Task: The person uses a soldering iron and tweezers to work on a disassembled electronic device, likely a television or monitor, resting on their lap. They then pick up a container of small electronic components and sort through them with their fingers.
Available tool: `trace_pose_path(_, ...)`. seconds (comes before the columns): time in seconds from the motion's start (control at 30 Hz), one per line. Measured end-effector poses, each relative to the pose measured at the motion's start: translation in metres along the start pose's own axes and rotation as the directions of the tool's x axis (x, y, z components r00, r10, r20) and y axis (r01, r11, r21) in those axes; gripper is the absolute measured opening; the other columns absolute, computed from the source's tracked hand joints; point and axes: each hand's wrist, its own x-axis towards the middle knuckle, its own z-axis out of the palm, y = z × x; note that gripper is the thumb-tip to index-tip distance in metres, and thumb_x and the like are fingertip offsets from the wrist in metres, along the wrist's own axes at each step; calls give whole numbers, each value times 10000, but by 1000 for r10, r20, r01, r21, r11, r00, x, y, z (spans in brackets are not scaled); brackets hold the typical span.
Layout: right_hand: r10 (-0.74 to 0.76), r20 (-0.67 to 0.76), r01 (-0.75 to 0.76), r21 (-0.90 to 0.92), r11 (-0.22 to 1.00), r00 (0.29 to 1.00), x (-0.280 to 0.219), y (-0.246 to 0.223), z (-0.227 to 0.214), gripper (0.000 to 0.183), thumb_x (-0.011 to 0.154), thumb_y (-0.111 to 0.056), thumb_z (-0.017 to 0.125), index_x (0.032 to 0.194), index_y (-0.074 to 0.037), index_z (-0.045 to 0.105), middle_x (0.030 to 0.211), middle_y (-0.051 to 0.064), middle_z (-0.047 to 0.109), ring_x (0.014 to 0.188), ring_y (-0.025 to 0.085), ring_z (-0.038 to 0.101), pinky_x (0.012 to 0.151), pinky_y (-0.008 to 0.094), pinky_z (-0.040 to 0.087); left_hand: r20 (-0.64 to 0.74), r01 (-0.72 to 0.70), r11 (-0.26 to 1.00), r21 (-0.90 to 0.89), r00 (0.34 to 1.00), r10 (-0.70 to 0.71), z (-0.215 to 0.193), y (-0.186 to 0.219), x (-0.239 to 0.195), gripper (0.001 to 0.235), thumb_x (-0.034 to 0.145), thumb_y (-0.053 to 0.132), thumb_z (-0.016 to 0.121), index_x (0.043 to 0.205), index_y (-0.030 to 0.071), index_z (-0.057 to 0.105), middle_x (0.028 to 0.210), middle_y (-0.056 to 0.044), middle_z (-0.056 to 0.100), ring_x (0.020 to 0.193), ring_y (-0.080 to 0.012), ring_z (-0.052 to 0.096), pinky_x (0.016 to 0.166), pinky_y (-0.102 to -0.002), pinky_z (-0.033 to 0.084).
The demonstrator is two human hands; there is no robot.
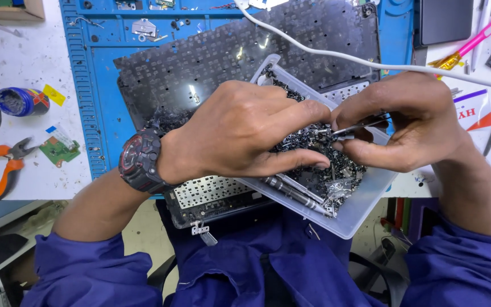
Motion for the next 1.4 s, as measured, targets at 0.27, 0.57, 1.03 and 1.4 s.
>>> trace_pose_path(0.27, -38, 69, 38, 2, 999, 997, -2, 5, 0, 154, 761, -10, 828, 814, 31, 689, 820, 146, 758, 730, 234, 787, 519, 274, 556, 39, 6, 990, 139, 999, -12, 4, 1, -1, 279, 1147, 314, 515, 999, 90, 592, 674, -13, 520, 559, -203, 520, 434, -369, 340)
trace_pose_path(0.57, -136, 107, 127, 84, 988, 985, 0, 5, -3, 109, 776, 42, 760, 823, 67, 665, 800, 198, 736, 538, 233, 684, 439, 271, 483, 112, -9, 1000, -5, 994, 10, -6, 0, 2, 161, 1128, 171, 551, 999, 85, 505, 703, -28, 540, 576, -232, 509, 445, -391, 326)
trace_pose_path(1.03, -43, 35, 43, 1, 999, 998, 2, -6, -2, 77, 733, 98, 700, 787, 44, 687, 706, 157, 692, 503, 188, 617, 441, 271, 437, 40, -62, 998, 8, 997, 61, -13, -5, -2, 418, 1126, 456, 588, 1254, 61, 642, 796, -49, 669, 693, -234, 658, 461, -360, 345)
trace_pose_path(1.4, -133, 140, 126, 59, 990, 981, 4, 2, 1, 105, 741, -46, 749, 771, 13, 667, 683, 109, 706, 524, 198, 683, 442, 292, 500, 61, -81, 994, 77, 995, 77, 15, 4, 0, 228, 1097, 242, 586, 949, 68, 579, 637, -31, 575, 529, -202, 536, 413, -368, 374)
